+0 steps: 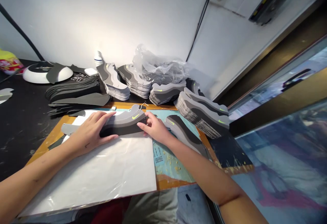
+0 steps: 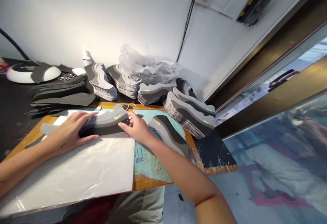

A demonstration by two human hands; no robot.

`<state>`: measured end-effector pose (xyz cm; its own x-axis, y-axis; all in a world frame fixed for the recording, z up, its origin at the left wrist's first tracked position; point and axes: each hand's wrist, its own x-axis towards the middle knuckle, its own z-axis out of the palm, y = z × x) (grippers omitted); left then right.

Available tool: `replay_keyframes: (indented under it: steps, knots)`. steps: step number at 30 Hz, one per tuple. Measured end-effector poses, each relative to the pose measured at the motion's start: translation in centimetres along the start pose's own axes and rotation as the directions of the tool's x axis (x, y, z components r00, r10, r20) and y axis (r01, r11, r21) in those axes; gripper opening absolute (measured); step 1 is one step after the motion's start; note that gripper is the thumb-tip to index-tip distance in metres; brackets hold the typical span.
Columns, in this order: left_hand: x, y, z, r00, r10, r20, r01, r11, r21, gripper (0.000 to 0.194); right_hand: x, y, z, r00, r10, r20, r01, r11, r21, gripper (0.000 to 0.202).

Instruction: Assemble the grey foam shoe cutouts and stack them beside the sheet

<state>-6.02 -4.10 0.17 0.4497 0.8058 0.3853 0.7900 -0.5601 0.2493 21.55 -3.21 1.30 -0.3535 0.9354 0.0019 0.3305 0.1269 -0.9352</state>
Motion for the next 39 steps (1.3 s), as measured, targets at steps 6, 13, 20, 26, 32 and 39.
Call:
replay_keyframes:
  steps: [6,13,20,26,32,39]
  knots:
    - [-0.1,0.5,0.0,0.999,0.052,0.007,-0.052,0.997,0.062,0.088,0.2,-0.6,-0.2,1.000,-0.022,0.011,0.023,0.997,-0.069,0.058]
    - [-0.6,0.1,-0.4,0.947,0.167,-0.274,-0.140,0.984,0.114,0.089,-3.0,-6.0,-5.9,0.980,-0.137,-0.147,0.120,0.986,-0.119,0.042]
    - [-0.6,-0.3,-0.7,0.934,0.194,-0.299,-0.187,0.981,0.052,0.073,-11.6,-8.4,-16.7,0.882,-0.157,-0.445,-0.035,0.919,-0.393,0.035]
    - [0.0,0.7,-0.2,0.960,0.069,-0.270,-0.117,0.979,-0.165,0.038,-12.3,-12.2,-21.6,0.847,-0.324,-0.421,-0.056,0.734,-0.677,0.030]
    - [0.8,2.7,-3.2,0.987,-0.060,-0.151,-0.011,0.902,-0.433,0.028,-4.3,-4.5,-13.9,0.977,-0.183,-0.111,0.037,0.655,-0.755,0.032]
    - [-3.4,-4.0,-11.3,0.982,-0.048,0.183,0.104,0.946,-0.308,0.032,-0.3,3.1,-9.0,0.943,-0.274,0.188,0.289,0.397,-0.871,0.040]
